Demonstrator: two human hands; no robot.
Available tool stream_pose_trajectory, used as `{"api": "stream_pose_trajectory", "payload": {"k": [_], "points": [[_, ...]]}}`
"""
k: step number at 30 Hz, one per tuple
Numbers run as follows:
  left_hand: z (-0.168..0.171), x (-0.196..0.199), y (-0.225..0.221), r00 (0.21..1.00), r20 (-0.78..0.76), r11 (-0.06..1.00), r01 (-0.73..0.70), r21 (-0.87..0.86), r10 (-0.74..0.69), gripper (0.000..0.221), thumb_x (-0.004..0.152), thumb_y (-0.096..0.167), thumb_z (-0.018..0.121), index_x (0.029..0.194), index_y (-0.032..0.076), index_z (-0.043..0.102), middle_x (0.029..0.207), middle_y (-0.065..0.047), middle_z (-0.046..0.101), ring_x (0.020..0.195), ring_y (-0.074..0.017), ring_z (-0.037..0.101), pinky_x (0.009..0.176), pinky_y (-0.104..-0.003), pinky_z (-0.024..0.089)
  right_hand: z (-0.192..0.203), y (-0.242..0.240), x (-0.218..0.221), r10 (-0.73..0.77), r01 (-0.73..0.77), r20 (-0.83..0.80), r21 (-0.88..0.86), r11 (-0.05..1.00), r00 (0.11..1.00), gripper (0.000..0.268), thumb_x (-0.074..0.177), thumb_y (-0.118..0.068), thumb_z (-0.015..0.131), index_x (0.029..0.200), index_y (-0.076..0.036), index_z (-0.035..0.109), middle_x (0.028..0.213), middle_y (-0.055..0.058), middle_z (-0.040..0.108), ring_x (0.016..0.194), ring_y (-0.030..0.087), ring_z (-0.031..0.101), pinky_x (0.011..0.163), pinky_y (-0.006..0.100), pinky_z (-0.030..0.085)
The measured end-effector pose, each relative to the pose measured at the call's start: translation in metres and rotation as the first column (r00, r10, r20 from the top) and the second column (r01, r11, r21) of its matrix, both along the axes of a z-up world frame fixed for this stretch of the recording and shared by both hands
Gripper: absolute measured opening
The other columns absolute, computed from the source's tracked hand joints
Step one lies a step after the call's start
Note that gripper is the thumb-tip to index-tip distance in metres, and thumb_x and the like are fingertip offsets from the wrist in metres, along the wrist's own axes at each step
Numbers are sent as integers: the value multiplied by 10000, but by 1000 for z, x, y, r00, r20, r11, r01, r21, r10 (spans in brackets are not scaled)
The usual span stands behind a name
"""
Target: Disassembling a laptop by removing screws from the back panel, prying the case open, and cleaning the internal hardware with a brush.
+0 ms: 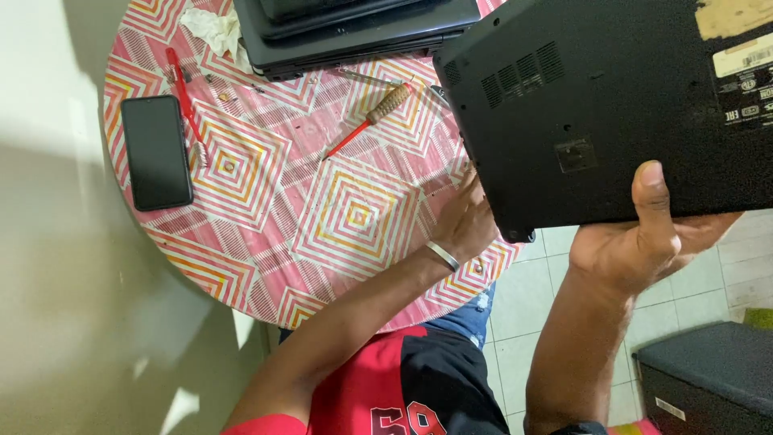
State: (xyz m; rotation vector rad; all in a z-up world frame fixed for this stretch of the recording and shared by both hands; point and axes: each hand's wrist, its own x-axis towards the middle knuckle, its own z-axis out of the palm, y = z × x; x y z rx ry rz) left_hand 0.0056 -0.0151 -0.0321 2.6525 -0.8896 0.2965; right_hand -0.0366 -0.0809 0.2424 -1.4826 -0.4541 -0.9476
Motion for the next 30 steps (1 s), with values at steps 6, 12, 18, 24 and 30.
{"api": "stream_pose_trajectory", "payload": {"k": [6, 12, 18, 24, 30], "points": [[115, -4, 73, 993, -36, 958, -117, -262, 111, 439, 832, 77, 555, 1190, -151, 667, 1373, -343, 602, 1444, -437, 450, 1267, -593, 259, -30, -23, -13, -45, 53, -69, 123, 991, 997, 592, 1153, 243, 503, 1578, -165, 440, 1595, 173, 414, 1503, 465, 338, 1324, 690, 309], [104, 42, 170, 867, 206, 891, -440, -111, 453, 485, 876, 42, 770, 1340, 91, 641, 1440, -110, 569, 1217, -320, 553, 904, -421, 569, -26, 4, -22, 42, 6, -207, 227, 974, 977, 580, 1066, 156, 525, 1540, -170, 448, 1571, 202, 458, 1470, 477, 430, 1304, 704, 400], [133, 57, 262, 932, 116, 928, -317, -194, 343, 159, 907, 80, 723, 1024, 169, 663, 940, -60, 591, 903, -291, 632, 738, -410, 505, -45, 59, -35, 172, 230, -476, 671, 704, 862, 496, 833, 67, 709, 1278, -151, 686, 1174, 168, 753, 1122, 427, 749, 967, 601, 647], [98, 59, 348, 915, 227, 939, -303, -160, 334, 413, 796, 8, 832, 1147, 155, 670, 963, -75, 594, 917, -291, 618, 835, -381, 529, -63, 104, -60, 389, 285, -562, 768, 574, 730, 435, 809, 86, 706, 1192, -119, 677, 1049, 209, 759, 976, 433, 768, 833, 592, 651], [215, -53, 359, 705, -489, 550, -708, -443, 513, 184, 1061, 272, 567, 1106, 118, 658, 926, -108, 736, 863, -286, 691, 888, -443, 491, -76, 123, -72, 500, 360, -651, 746, 560, 572, 393, 809, 43, 734, 1156, -136, 681, 1021, 176, 772, 943, 394, 778, 808, 540, 651]]}}
